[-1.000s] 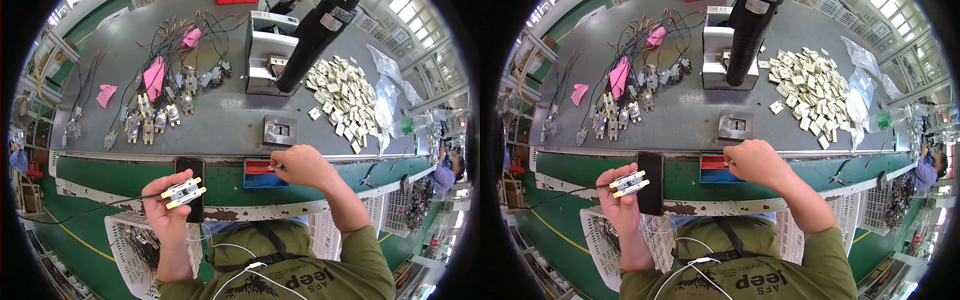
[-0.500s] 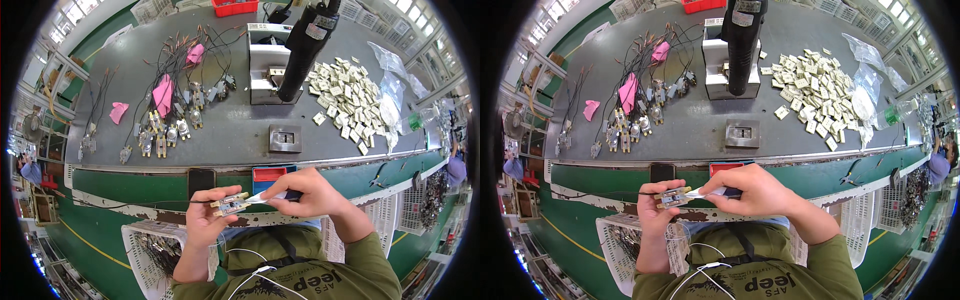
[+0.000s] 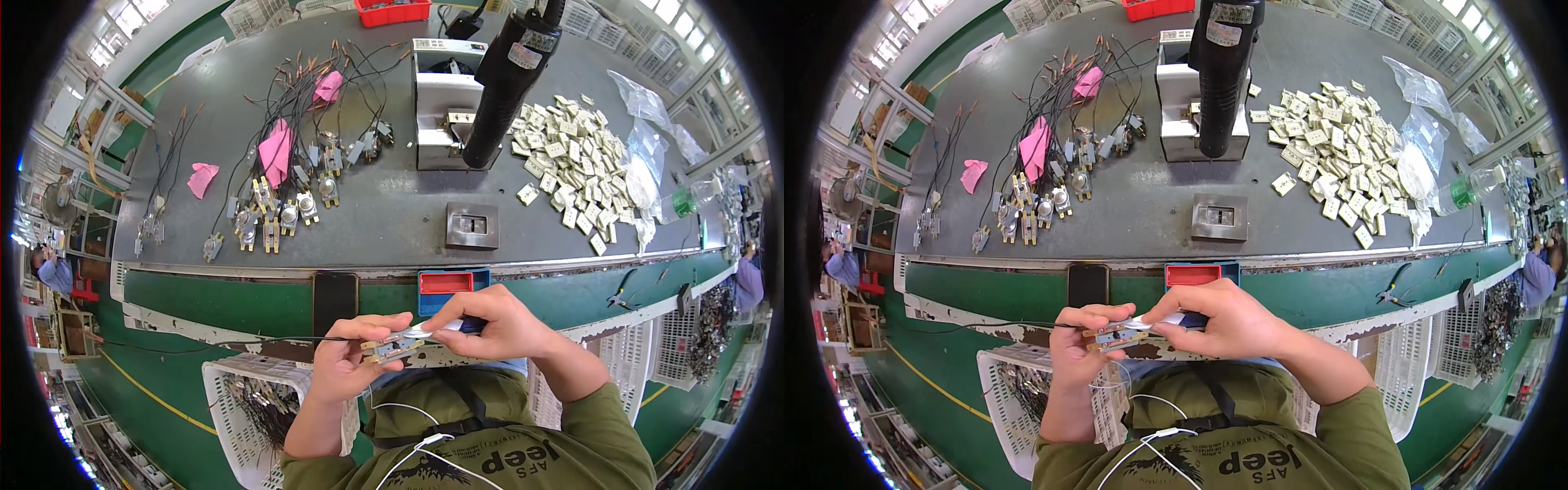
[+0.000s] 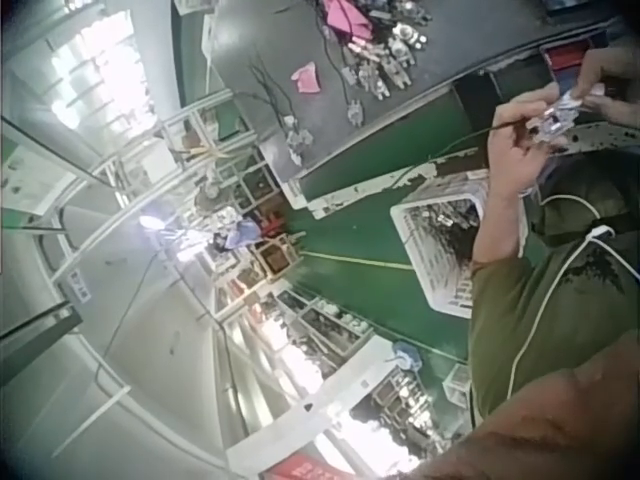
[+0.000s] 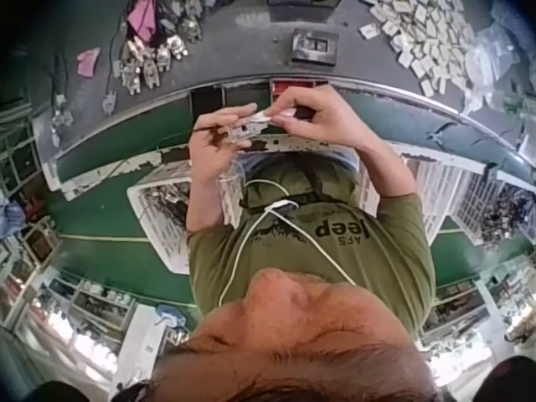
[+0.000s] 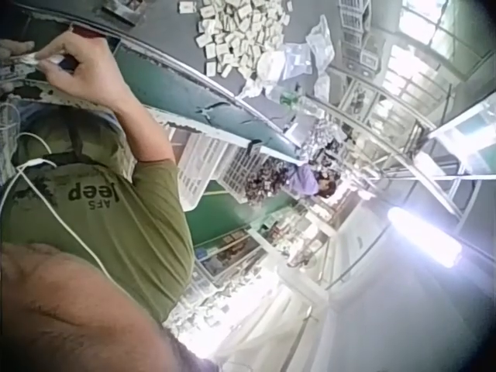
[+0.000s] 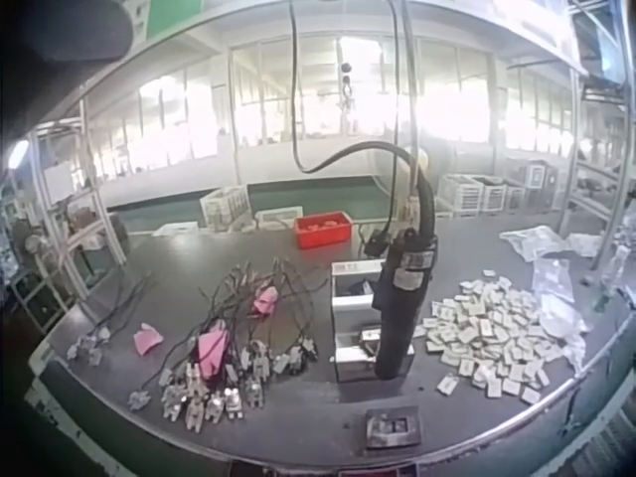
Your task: Applying protective stickers and assembling small electronic circuit board components at a factory workstation.
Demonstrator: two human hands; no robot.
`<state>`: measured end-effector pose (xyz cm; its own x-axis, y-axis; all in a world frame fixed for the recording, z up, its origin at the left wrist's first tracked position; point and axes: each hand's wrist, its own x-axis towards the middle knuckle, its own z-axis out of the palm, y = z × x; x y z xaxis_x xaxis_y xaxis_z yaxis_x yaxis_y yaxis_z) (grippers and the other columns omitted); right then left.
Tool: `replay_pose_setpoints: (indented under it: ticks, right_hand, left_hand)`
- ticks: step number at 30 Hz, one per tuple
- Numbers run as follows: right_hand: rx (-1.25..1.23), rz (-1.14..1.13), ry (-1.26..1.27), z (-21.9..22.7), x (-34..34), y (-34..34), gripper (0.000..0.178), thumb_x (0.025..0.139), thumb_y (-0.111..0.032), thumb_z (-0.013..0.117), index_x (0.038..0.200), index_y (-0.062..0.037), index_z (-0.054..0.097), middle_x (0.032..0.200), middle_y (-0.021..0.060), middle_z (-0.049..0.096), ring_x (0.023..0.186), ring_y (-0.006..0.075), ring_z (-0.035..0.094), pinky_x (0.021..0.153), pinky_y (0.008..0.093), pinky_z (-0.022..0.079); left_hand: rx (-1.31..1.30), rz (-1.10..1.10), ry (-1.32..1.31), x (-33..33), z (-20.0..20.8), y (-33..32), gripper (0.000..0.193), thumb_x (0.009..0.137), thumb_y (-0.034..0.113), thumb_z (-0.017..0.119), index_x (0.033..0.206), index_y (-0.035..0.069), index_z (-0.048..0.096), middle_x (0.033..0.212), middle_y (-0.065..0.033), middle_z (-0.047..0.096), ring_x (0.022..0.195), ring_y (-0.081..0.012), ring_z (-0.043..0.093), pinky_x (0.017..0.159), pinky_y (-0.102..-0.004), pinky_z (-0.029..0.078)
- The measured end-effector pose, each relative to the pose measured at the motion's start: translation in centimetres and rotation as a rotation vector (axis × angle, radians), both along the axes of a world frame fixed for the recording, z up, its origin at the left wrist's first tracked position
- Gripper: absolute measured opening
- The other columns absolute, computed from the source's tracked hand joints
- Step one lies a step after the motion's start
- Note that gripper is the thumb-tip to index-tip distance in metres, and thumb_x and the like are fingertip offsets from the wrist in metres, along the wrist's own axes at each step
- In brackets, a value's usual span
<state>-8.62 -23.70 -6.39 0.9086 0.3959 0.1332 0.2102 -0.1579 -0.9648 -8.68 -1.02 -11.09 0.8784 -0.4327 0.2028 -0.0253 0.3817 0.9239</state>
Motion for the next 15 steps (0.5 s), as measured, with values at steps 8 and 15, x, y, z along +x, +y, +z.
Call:
replay_pose_setpoints:
  ticks: [8,15]
  right_hand:
    - [0.028,0.051,0.115,0.5,-0.3,-0.4,0.01,0.079,-0.002,0.066,0.089,-0.001,0.067,0.072,0.0046,0.066,0.06,0.0061,0.058,0.054,0.0207,0.044]
    - [0.027,0.043,0.143,0.7,0.0,-0.3,0.01,0.081,-0.003,0.064,0.09,-0.0004,0.066,0.07,0.0039,0.065,0.059,0.0061,0.058,0.055,0.0208,0.045]
  left_hand:
    - [-0.072,-0.029,0.023,0.2,0.0,-0.4,0.044,0.07,0.004,0.076,0.102,0.005,0.047,0.108,-0.0213,0.059,0.108,-0.0336,0.057,0.088,-0.0419,0.051]
    - [-0.07,-0.011,0.04,0.2,0.0,-0.4,0.043,0.071,0.005,0.076,0.103,0.005,0.047,0.108,-0.0208,0.059,0.108,-0.0334,0.057,0.088,-0.0419,0.05]
